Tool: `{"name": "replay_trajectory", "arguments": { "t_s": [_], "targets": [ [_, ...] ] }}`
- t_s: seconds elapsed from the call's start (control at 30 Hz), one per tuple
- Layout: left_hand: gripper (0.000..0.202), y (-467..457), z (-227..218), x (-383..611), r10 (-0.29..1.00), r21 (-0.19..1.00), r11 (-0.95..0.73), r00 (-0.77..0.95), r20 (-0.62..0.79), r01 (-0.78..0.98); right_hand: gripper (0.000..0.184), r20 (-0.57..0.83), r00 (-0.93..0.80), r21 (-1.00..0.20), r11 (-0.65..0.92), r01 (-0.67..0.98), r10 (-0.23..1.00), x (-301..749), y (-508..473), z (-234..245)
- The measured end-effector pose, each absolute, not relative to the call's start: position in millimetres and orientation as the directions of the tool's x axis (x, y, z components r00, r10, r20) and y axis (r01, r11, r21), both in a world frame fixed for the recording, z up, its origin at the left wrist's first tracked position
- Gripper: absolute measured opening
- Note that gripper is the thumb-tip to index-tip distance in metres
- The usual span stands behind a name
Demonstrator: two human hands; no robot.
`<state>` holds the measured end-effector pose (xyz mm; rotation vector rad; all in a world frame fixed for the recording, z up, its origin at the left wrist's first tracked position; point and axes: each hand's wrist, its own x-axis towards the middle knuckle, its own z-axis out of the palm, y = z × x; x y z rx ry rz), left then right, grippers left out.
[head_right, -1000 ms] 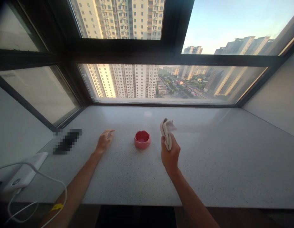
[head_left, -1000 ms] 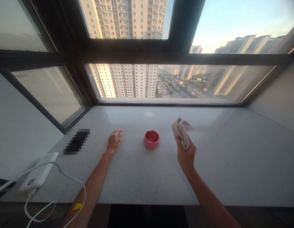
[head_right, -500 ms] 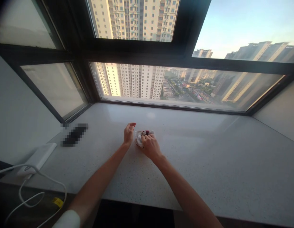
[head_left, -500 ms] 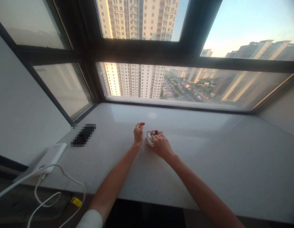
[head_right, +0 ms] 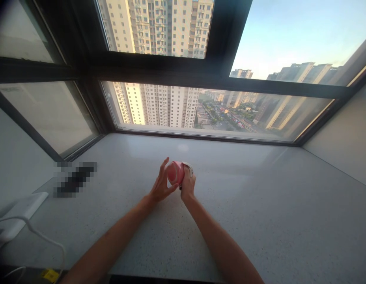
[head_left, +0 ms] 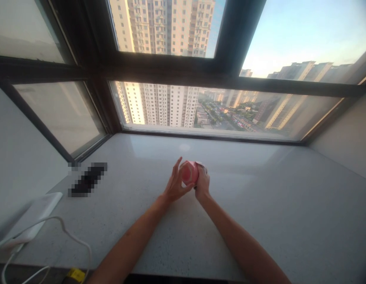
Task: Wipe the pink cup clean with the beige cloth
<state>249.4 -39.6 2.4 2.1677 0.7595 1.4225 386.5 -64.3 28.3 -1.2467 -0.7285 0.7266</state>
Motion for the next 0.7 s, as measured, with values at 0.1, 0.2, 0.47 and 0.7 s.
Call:
{"name": "replay_trajectory", "arguments": {
  "t_s": [0.1, 0.2, 0.47, 0.7],
  "targets": [
    [0.076, -42, -1, 258, 0.61, 0.563, -0.792, 0.287, 0.738, 0.237, 0.042, 0.035, 0.57, -0.934, 0.229, -0.273, 0.821, 375, -72, 32],
    [0.06, -48, -8, 265, 0.721, 0.715, -0.692, 0.159, 0.675, 0.101, 0.048, 0.097, 0.516, -0.945, 0.241, -0.219, 0.851, 367, -85, 30],
    [0.058, -53, 4, 252, 0.655, 0.653, -0.752, 0.219, 0.723, 0.093, 0.055, 0.071, 0.4, -0.929, 0.207, -0.307, 0.914, 371, -88, 26],
    [0.058, -58, 5, 261, 0.849, 0.884, -0.438, 0.25, 0.466, -0.16, 0.052, 0.135, 0.431, -0.937, 0.256, -0.236, 0.892, 373, -95, 23]
  ]
}}
